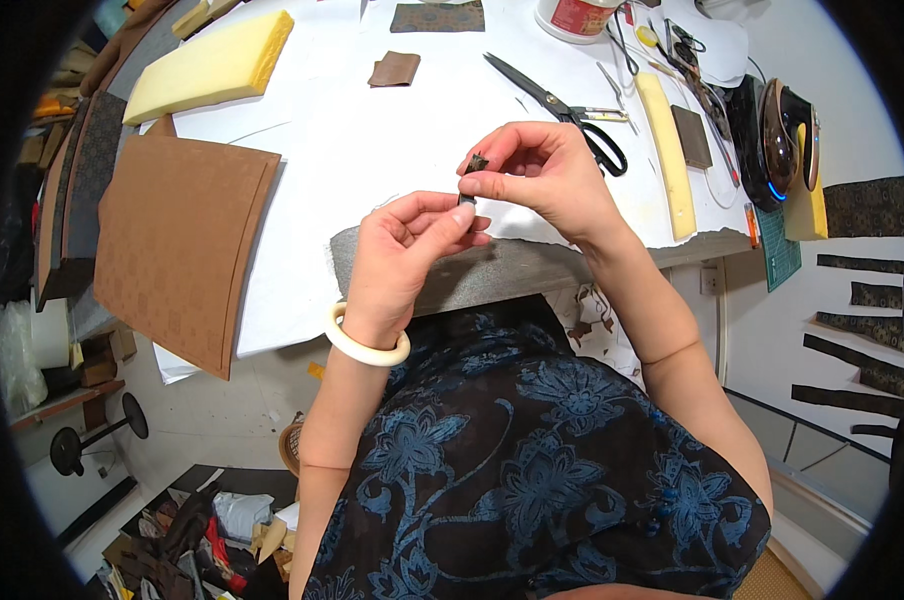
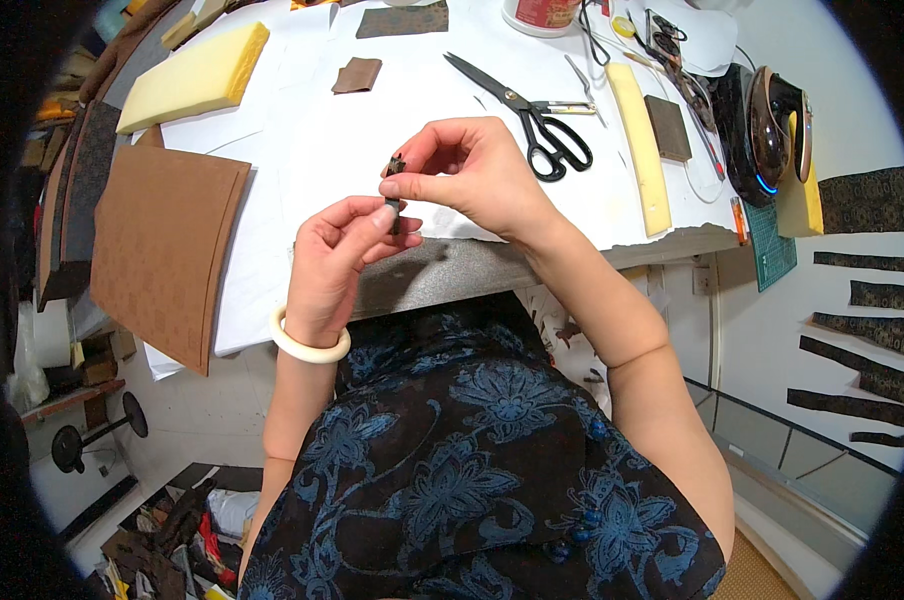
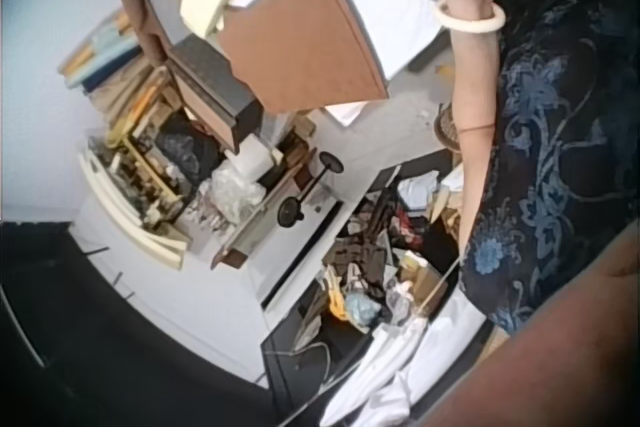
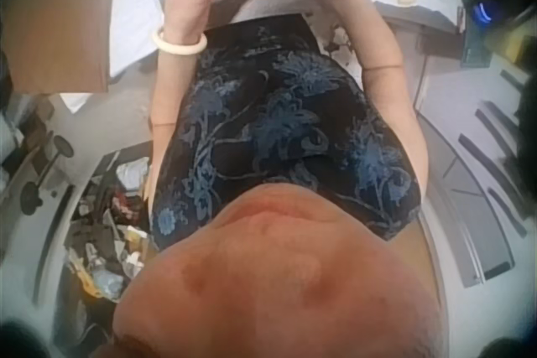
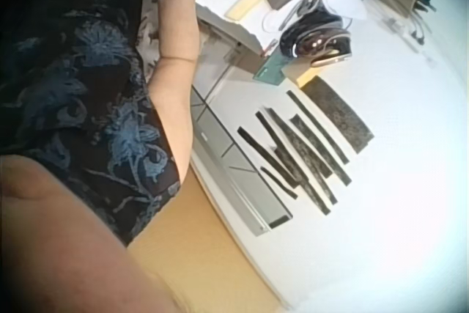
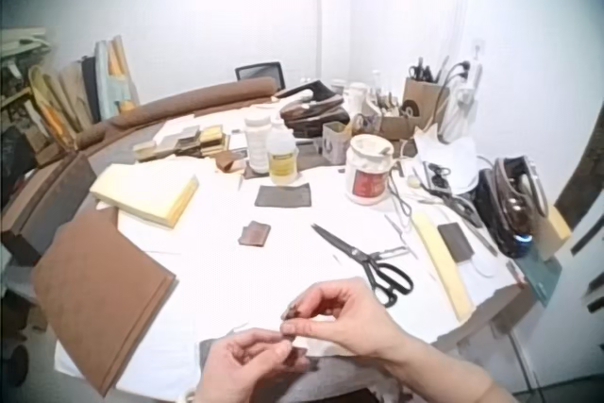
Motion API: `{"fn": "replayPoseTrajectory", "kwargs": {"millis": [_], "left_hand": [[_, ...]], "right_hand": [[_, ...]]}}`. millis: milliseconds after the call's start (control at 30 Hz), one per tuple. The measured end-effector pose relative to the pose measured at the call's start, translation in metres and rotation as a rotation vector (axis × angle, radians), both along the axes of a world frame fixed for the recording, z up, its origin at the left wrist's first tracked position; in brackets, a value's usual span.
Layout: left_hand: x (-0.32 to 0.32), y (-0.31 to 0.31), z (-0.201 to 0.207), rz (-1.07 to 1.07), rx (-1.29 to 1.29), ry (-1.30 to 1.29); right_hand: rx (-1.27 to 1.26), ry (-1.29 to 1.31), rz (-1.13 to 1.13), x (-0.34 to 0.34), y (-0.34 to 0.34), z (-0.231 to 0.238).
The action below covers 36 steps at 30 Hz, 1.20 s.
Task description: The person folds a small strip of dark material, applies glue to it using a brush, and presses it onto a larger brown sheet. They then use a utility knife to trim the excess material from the edge of the sheet.
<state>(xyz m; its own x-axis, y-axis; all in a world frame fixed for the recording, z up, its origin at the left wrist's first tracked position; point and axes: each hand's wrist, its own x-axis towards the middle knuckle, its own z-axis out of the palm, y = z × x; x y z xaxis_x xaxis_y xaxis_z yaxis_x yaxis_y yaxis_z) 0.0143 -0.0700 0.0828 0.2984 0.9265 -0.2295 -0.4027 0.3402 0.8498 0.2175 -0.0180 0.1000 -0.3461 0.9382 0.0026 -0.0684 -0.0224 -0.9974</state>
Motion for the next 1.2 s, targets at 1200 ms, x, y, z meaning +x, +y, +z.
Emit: {"fn": "replayPoseTrajectory", "kwargs": {"millis": [1200], "left_hand": [[0.004,0.002,-0.016,0.145,0.16,0.18]], "right_hand": [[-0.06,0.205,-0.086,-0.017,0.005,-0.027]]}}
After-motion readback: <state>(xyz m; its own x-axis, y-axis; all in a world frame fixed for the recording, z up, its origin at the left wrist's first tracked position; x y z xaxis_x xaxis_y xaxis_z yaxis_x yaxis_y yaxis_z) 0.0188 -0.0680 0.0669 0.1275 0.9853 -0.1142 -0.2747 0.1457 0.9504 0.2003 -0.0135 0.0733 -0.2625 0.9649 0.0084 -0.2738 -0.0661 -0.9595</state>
